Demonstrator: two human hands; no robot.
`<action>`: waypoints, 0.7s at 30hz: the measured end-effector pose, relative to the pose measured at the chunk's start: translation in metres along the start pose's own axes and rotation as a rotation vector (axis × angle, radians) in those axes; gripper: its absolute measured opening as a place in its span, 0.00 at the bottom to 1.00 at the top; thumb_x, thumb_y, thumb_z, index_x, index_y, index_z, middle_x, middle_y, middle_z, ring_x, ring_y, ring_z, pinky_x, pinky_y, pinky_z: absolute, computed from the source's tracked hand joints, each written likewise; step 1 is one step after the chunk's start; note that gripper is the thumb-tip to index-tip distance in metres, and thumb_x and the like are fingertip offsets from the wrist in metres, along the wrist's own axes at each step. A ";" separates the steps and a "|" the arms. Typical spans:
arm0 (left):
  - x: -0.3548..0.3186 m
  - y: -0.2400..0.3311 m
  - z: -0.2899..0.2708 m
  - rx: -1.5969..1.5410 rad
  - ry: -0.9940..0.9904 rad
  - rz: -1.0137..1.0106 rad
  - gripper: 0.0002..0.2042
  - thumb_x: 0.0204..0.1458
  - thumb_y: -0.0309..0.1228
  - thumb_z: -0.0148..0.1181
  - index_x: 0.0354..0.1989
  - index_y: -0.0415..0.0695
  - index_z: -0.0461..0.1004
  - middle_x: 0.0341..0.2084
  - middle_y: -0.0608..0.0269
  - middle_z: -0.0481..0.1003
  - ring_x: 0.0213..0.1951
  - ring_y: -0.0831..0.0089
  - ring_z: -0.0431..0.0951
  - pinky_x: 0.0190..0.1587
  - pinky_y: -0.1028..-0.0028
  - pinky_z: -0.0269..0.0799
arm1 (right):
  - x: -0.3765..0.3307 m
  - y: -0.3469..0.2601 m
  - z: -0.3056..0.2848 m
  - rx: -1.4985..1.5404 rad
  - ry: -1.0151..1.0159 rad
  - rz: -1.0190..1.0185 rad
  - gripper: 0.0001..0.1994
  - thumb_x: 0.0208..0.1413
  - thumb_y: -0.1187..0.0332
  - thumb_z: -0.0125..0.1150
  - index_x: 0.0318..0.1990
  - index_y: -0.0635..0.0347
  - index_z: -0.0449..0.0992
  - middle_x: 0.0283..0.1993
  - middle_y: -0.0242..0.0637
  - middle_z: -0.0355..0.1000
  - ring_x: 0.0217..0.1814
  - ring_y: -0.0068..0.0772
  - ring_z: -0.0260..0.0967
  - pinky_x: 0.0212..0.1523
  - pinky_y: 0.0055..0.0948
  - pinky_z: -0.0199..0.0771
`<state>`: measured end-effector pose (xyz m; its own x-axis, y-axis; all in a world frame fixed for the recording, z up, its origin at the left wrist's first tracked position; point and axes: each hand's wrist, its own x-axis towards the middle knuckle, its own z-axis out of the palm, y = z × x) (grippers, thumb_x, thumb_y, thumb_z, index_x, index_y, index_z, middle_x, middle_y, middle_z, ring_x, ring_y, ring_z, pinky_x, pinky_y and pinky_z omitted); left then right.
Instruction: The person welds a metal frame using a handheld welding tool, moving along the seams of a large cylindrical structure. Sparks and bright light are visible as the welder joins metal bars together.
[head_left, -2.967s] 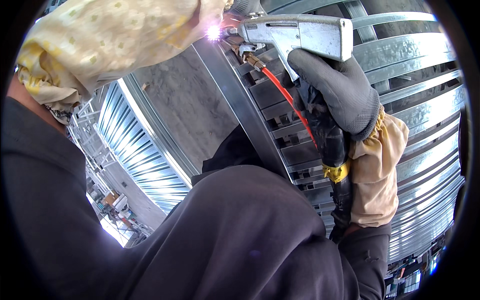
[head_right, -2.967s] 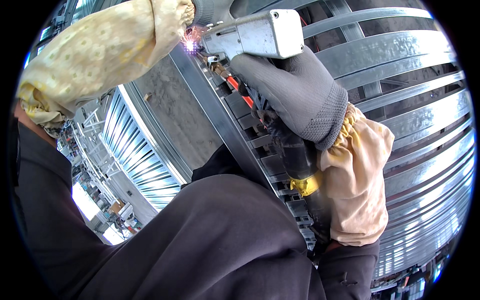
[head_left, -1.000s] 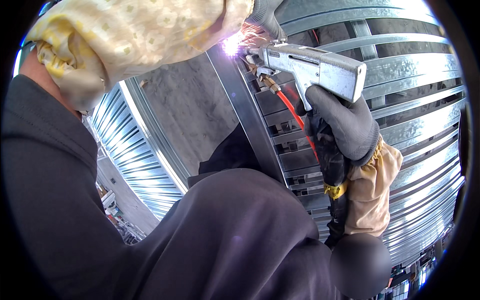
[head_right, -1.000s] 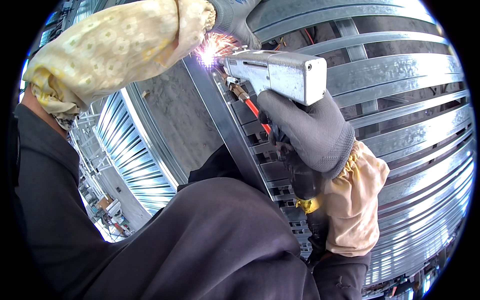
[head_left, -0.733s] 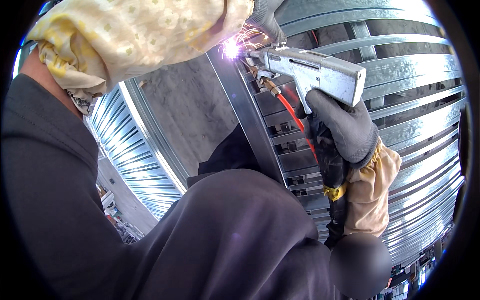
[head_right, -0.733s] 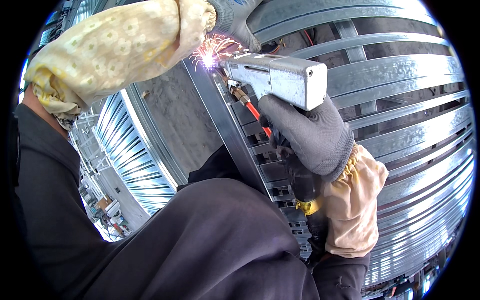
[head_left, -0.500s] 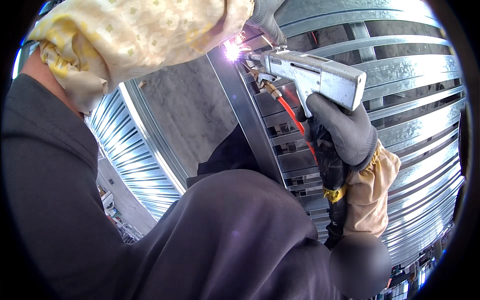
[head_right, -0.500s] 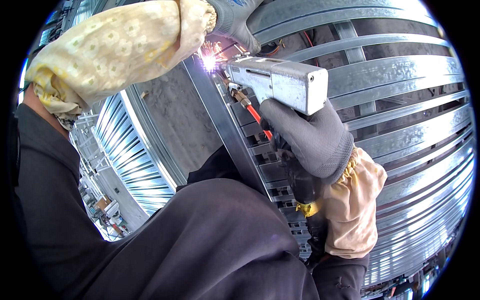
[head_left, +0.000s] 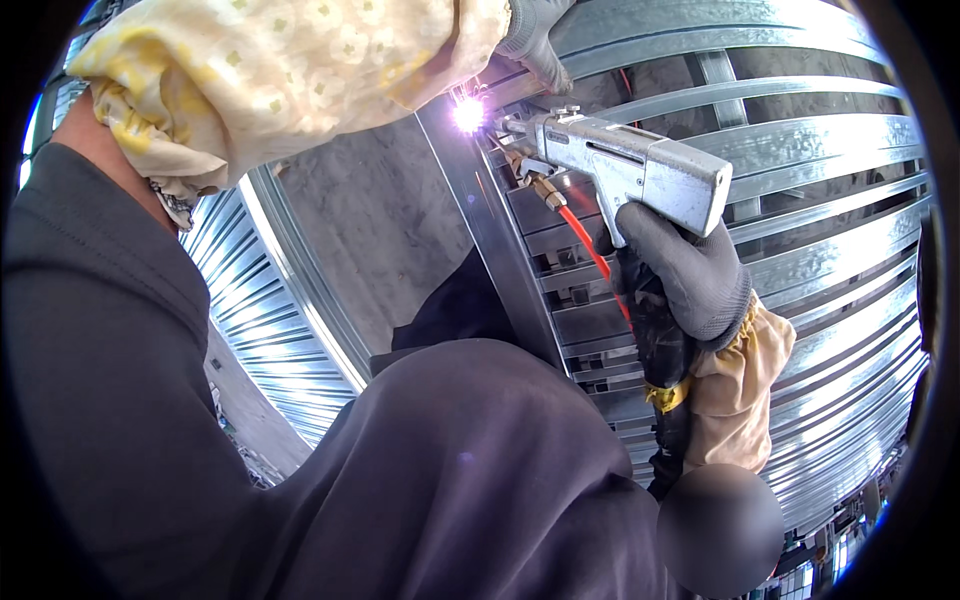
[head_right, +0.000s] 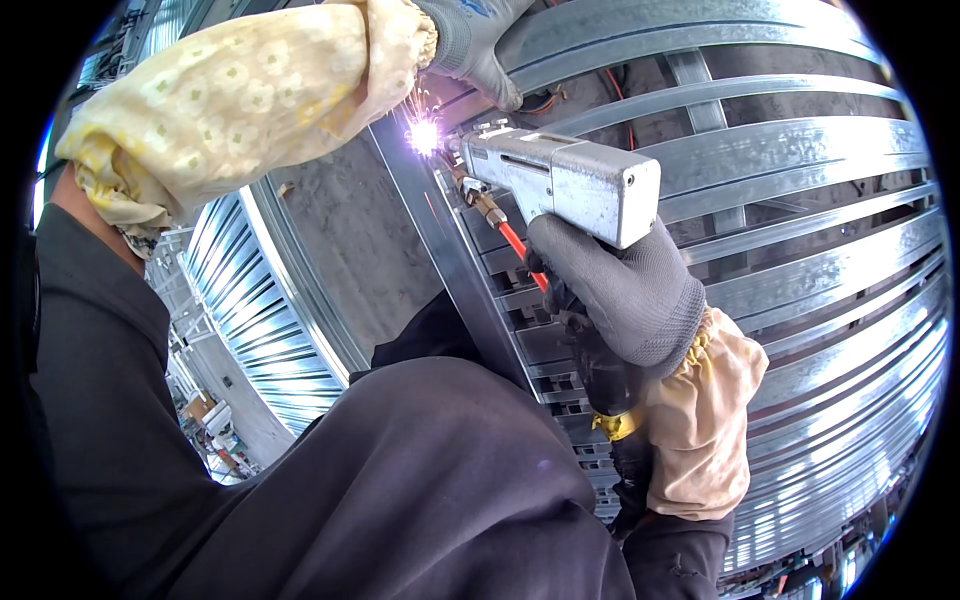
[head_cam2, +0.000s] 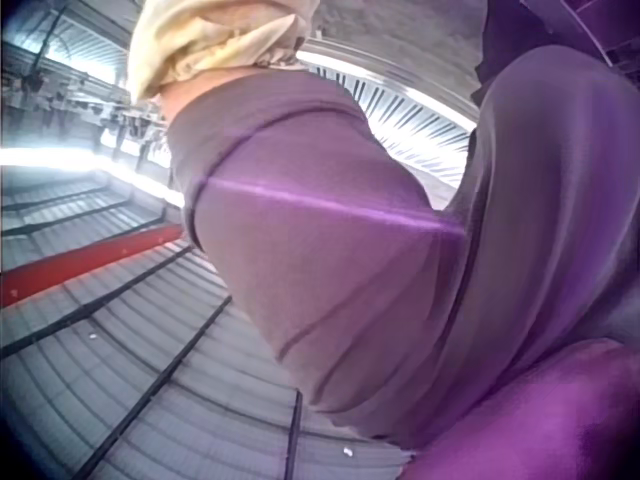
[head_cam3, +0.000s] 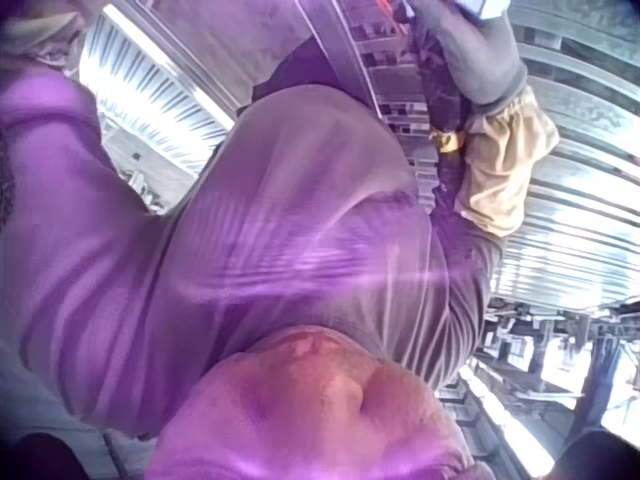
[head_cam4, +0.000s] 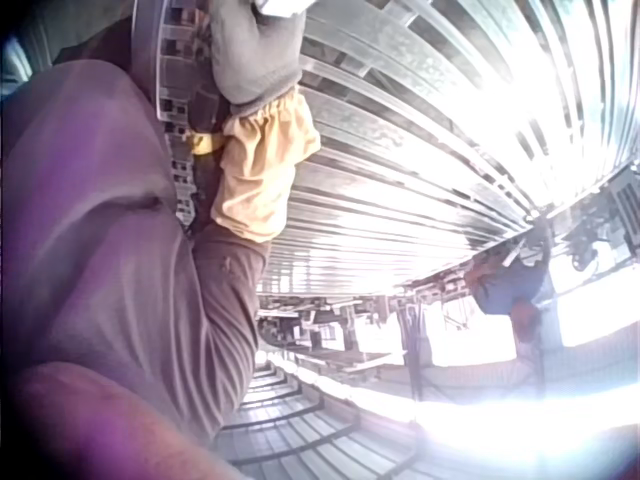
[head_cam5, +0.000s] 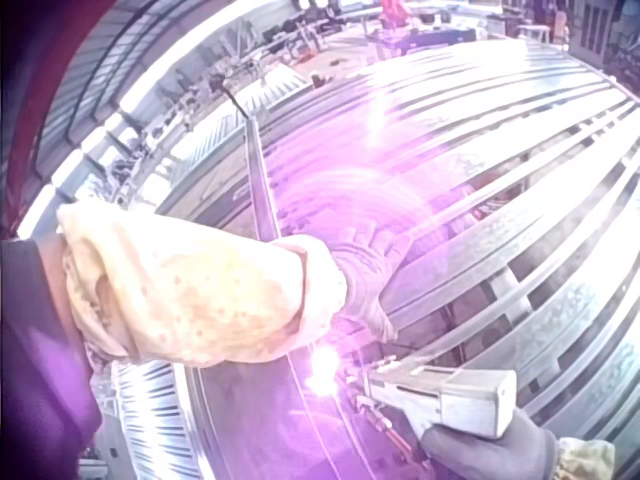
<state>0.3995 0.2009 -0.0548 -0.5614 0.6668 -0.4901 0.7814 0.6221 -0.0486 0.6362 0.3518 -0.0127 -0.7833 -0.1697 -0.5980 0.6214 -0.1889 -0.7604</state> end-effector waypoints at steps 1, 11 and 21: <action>0.000 0.000 0.000 0.002 0.001 0.000 0.71 0.28 0.64 0.76 0.76 0.40 0.39 0.73 0.39 0.49 0.74 0.37 0.43 0.73 0.45 0.42 | -0.001 0.001 0.000 -0.001 0.005 -0.008 0.20 0.62 0.72 0.62 0.60 0.66 0.71 0.50 0.37 0.76 0.49 0.22 0.72 0.49 0.25 0.75; -0.002 -0.002 0.000 -0.004 0.008 0.003 0.71 0.28 0.65 0.75 0.76 0.40 0.39 0.73 0.39 0.49 0.74 0.36 0.43 0.73 0.44 0.42 | -0.004 0.004 0.005 0.027 -0.006 -0.087 0.18 0.62 0.72 0.60 0.58 0.66 0.72 0.45 0.34 0.75 0.42 0.19 0.72 0.41 0.23 0.75; -0.003 -0.038 -0.007 -0.168 0.100 0.180 0.57 0.38 0.58 0.74 0.73 0.40 0.53 0.69 0.45 0.59 0.72 0.47 0.53 0.72 0.55 0.51 | -0.013 -0.023 0.012 0.012 0.090 -0.027 0.18 0.63 0.73 0.60 0.59 0.68 0.72 0.50 0.37 0.78 0.47 0.23 0.75 0.50 0.25 0.75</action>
<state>0.3694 0.1779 -0.0455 -0.4481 0.8050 -0.3889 0.8196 0.5436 0.1809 0.6324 0.3469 0.0157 -0.7976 -0.0766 -0.5983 0.5999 -0.2037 -0.7737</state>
